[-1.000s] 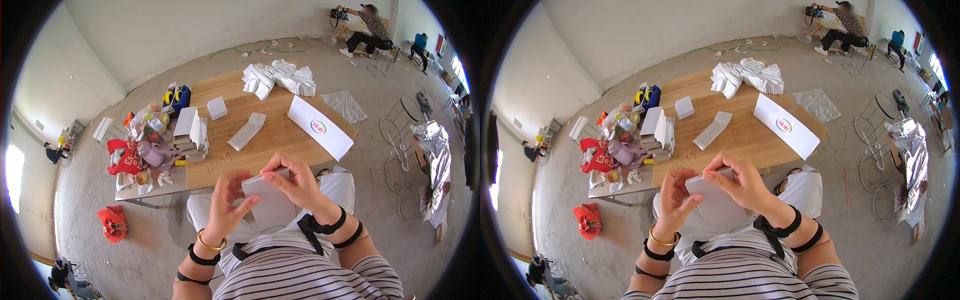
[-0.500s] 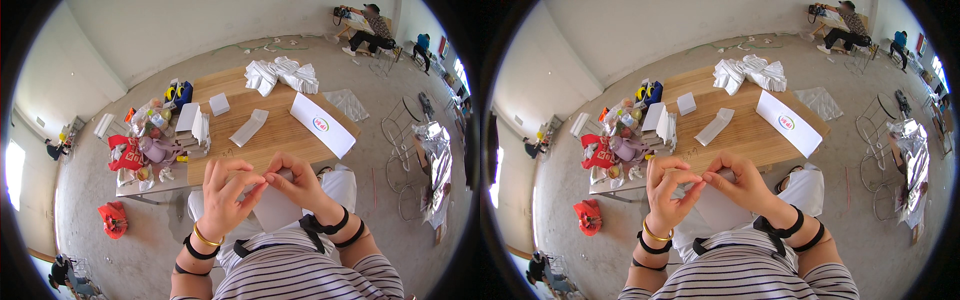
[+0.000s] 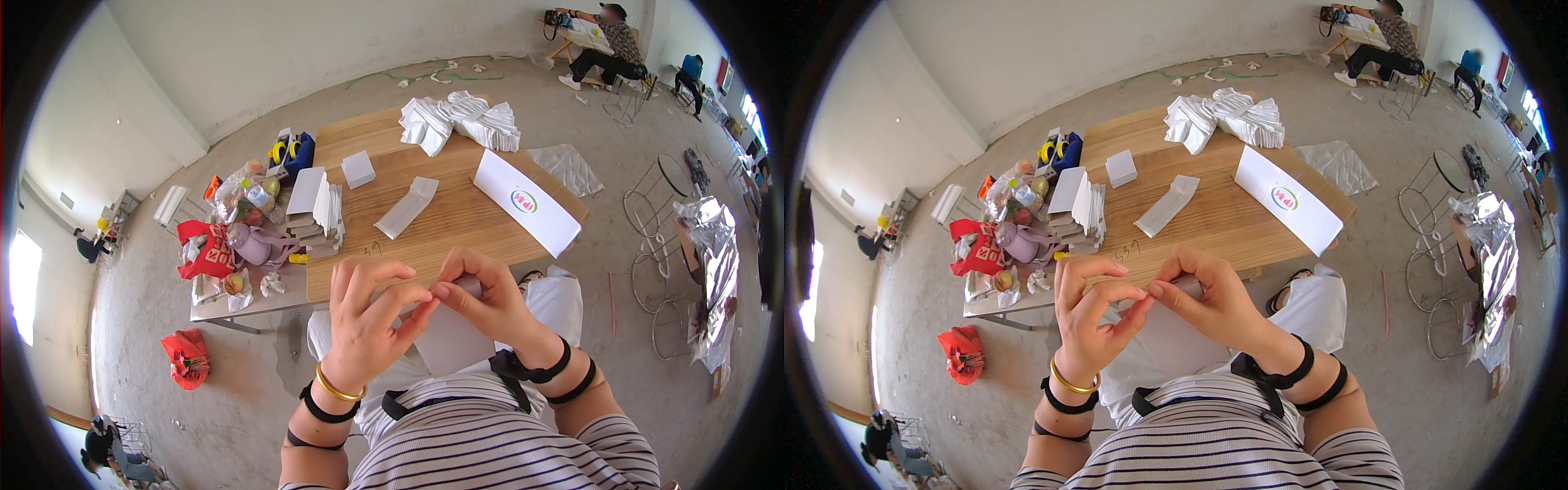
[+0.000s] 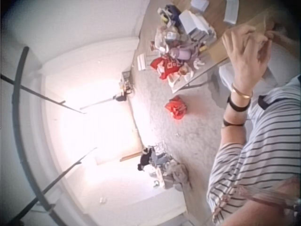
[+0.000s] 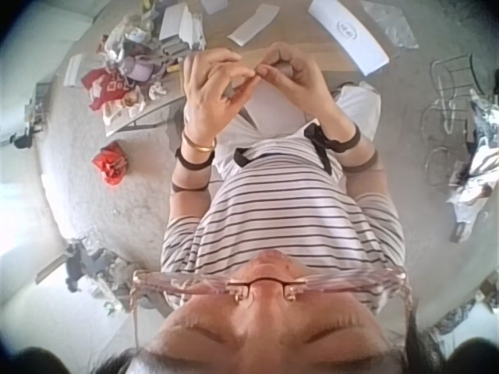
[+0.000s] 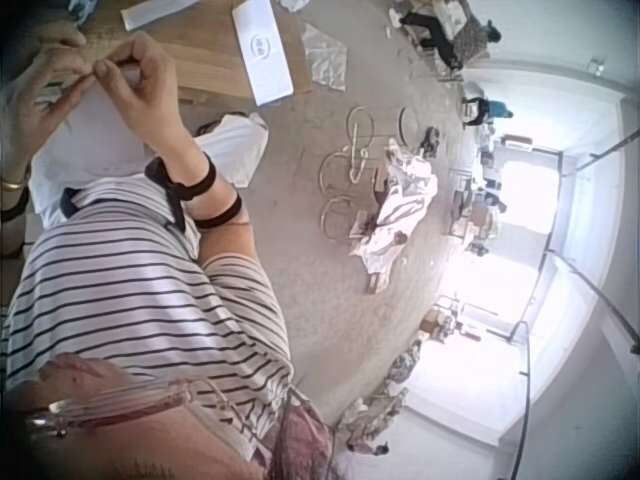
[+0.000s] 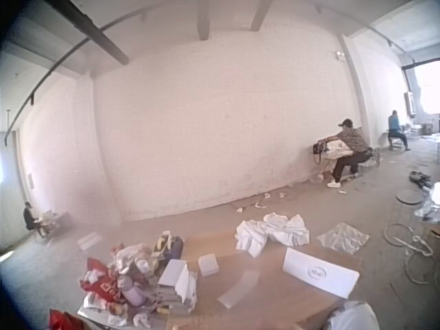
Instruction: The person is folding thin, white, rectangular plastic sheets into smaller rectangular shapes.
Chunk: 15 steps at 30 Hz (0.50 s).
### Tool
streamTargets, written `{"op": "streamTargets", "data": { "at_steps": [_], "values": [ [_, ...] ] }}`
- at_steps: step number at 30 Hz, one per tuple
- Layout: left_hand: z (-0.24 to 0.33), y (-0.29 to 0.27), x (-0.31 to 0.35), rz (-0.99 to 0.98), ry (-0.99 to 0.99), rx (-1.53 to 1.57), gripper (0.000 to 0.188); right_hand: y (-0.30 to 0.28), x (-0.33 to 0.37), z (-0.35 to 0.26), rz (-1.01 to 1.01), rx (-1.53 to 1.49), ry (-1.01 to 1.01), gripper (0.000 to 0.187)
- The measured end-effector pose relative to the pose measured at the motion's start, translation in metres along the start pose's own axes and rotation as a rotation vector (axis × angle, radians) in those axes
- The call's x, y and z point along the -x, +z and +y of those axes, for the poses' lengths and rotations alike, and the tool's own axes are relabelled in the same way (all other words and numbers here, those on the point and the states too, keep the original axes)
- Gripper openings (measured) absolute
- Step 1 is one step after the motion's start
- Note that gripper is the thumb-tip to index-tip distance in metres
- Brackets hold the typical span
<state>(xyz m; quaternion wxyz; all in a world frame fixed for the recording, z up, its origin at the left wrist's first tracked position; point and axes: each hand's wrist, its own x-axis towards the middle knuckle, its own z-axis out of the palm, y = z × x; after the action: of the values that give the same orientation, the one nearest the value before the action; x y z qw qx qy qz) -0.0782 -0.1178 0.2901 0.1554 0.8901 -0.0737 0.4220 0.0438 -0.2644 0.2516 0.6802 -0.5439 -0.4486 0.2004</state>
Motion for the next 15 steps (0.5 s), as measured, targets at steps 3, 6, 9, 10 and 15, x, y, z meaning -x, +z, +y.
{"op": "streamTargets", "data": {
  "at_steps": [3,6,9,10,15],
  "values": [
    [0.0015,0.0007,0.0006,-0.006,-0.038,0.014,0.029,0.0000,0.0005,0.0000,0.013,0.017,-0.013,0.014],
    [0.0019,0.0016,0.0006,-0.005,-0.075,0.014,0.029,-0.0002,0.0006,0.0005,0.023,0.030,-0.009,0.014],
    [0.0003,0.0027,0.0012,0.003,-0.052,0.006,0.028,0.0004,0.0003,-0.0003,0.034,0.030,-0.005,0.015],
    [-0.0001,0.0025,0.0011,-0.003,-0.043,0.002,0.028,0.0003,-0.0001,-0.0011,0.038,0.055,-0.011,0.014],
    [0.0012,0.0029,-0.0002,-0.015,-0.053,0.011,0.026,0.0002,0.0001,-0.0056,0.049,0.082,-0.017,0.014]
  ]
}}
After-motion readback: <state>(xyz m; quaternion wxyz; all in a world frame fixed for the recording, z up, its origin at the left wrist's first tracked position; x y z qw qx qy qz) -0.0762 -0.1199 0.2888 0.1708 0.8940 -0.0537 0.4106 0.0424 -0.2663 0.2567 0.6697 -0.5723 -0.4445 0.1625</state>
